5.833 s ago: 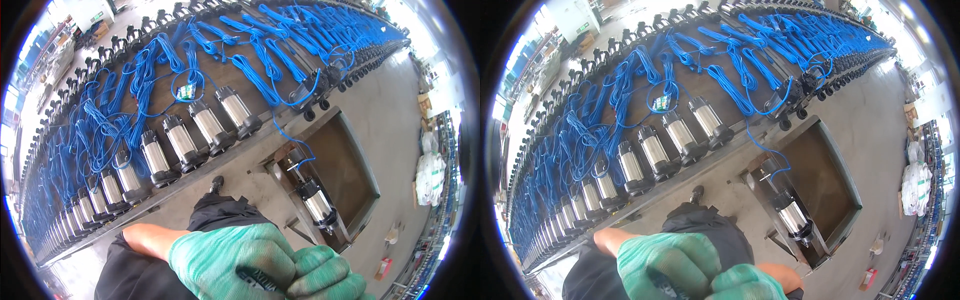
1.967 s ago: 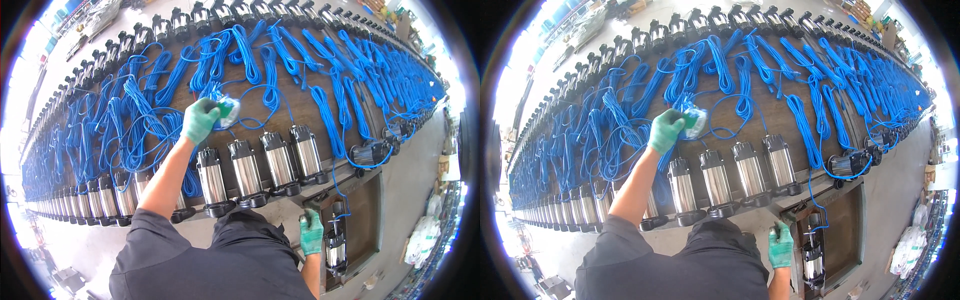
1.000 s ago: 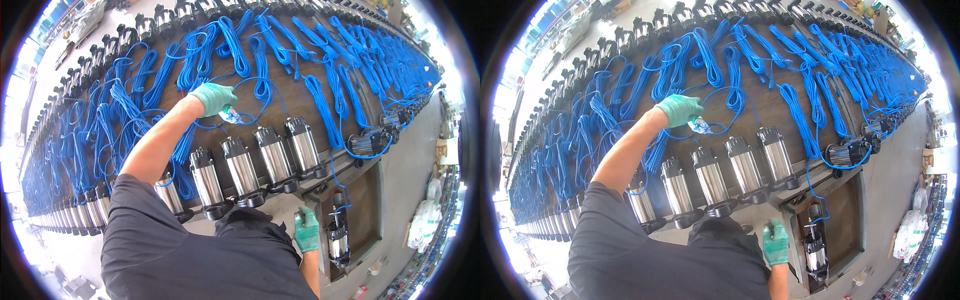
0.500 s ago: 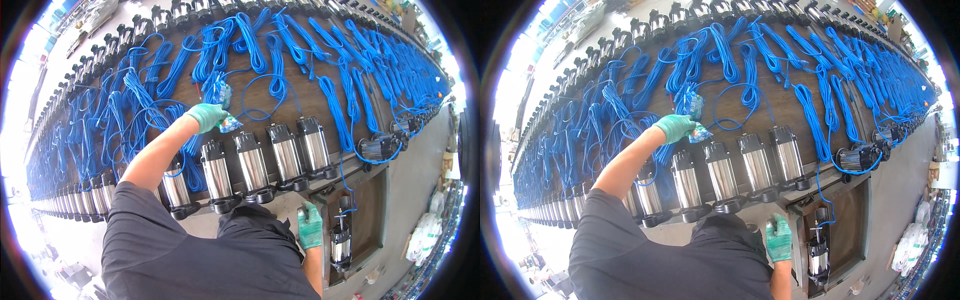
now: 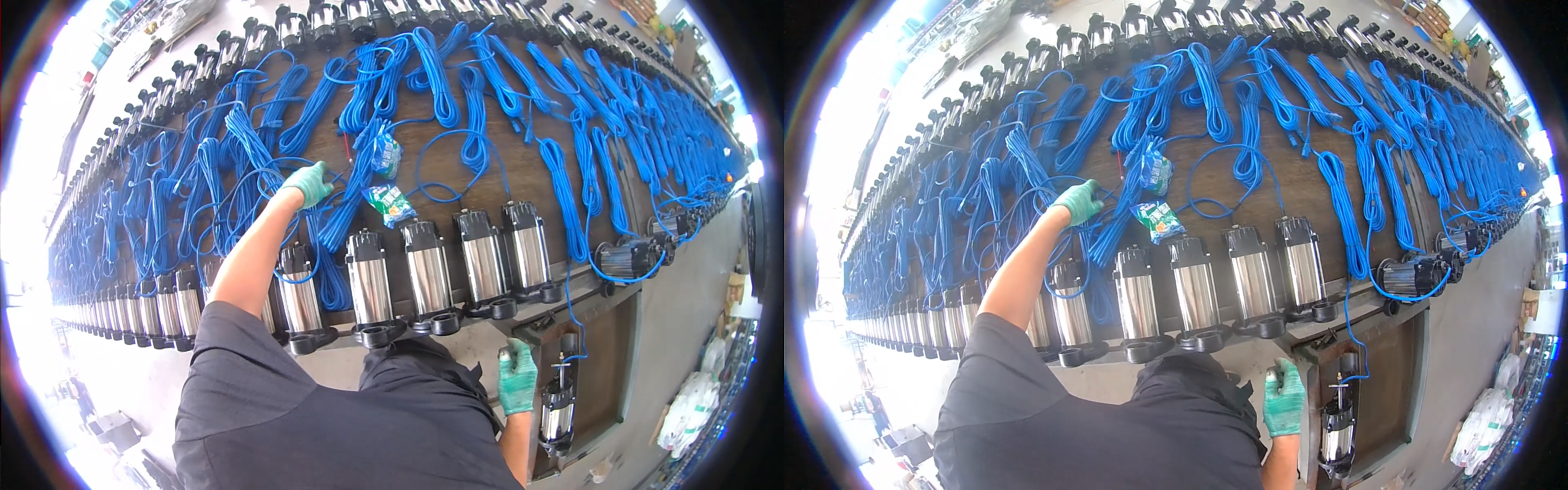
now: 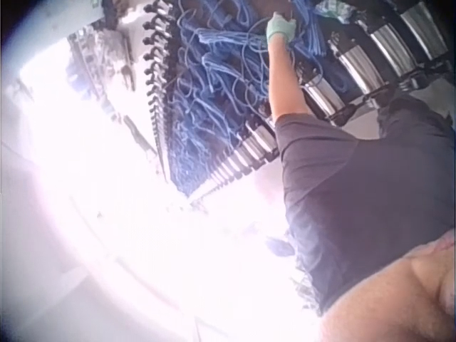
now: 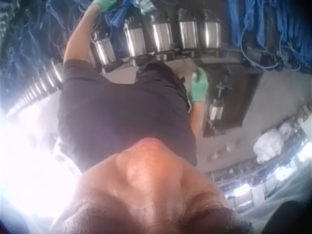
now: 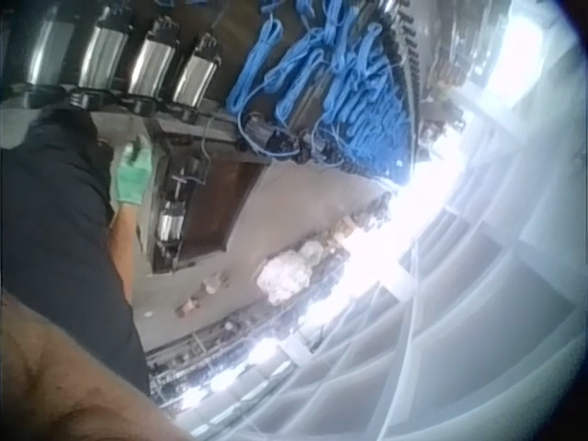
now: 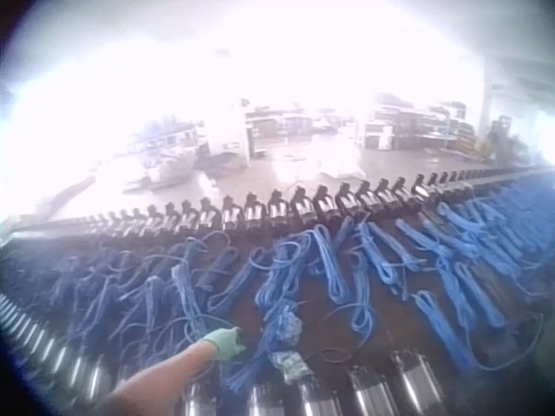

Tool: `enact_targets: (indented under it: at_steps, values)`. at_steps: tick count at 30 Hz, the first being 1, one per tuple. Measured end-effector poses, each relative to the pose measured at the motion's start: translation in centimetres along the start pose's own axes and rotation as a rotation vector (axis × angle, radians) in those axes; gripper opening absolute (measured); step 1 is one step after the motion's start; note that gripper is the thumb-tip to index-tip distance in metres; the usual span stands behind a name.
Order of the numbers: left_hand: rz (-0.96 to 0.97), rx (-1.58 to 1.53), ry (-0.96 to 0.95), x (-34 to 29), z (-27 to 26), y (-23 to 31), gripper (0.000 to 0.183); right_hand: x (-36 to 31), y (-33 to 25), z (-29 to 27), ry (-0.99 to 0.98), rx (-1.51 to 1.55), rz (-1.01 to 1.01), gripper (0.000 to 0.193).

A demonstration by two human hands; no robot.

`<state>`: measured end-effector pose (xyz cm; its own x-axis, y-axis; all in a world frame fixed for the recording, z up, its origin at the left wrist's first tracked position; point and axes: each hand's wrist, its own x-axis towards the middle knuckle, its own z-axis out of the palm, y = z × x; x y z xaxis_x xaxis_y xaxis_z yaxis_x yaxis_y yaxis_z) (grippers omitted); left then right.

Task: The person immerses water pumps into a metal tank filled with water to perform testing, then lifts them out and places them back onto a row of pumps. The person also handles a small package from a red bag.

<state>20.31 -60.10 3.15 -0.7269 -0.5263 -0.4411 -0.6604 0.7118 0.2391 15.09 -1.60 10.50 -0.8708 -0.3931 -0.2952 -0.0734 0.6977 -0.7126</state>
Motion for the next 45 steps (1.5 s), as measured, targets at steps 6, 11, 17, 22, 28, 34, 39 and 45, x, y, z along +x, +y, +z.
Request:
enact_targets:
  at_steps: [6,11,17,22,28,34,39,45]
  values:
    - [-0.202,-0.118,0.337,-1.2,-2.0,-0.6,0.032,0.3,0.2,0.2,0.01,0.012,-0.051,0.028]
    - [-0.174,-0.922,1.358,-9.8,-11.3,-6.3,0.018,0.4,1.5,0.2,0.018,0.044,-0.046,0.027]
    - [-0.112,-0.63,1.471,-15.2,-14.6,-2.9,0.017,0.7,0.1,-0.4,-0.024,0.012,-0.066,0.029]
    - [-0.528,-0.692,1.122,-10.1,-1.7,-22.5,0.035,0.3,1.5,-1.0,0.026,0.03,-0.079,0.03]
    - [-0.75,0.266,0.756,-13.4,-1.1,-8.8,0.064,-3.6,6.9,-1.9,0.198,-0.113,-0.029,0.032]
    - [0.188,0.094,1.19,-12.6,-6.2,5.8,0.05,-8.0,8.6,-3.5,0.212,0.098,0.159,0.032]
    - [0.797,-0.366,0.607,-19.2,-0.2,31.1,0.033,-14.4,14.7,-5.1,0.367,0.198,0.22,0.03]
    - [0.842,-0.46,-0.379,-26.9,16.8,47.7,0.029,-24.7,23.2,-6.3,0.527,0.418,0.487,0.028]
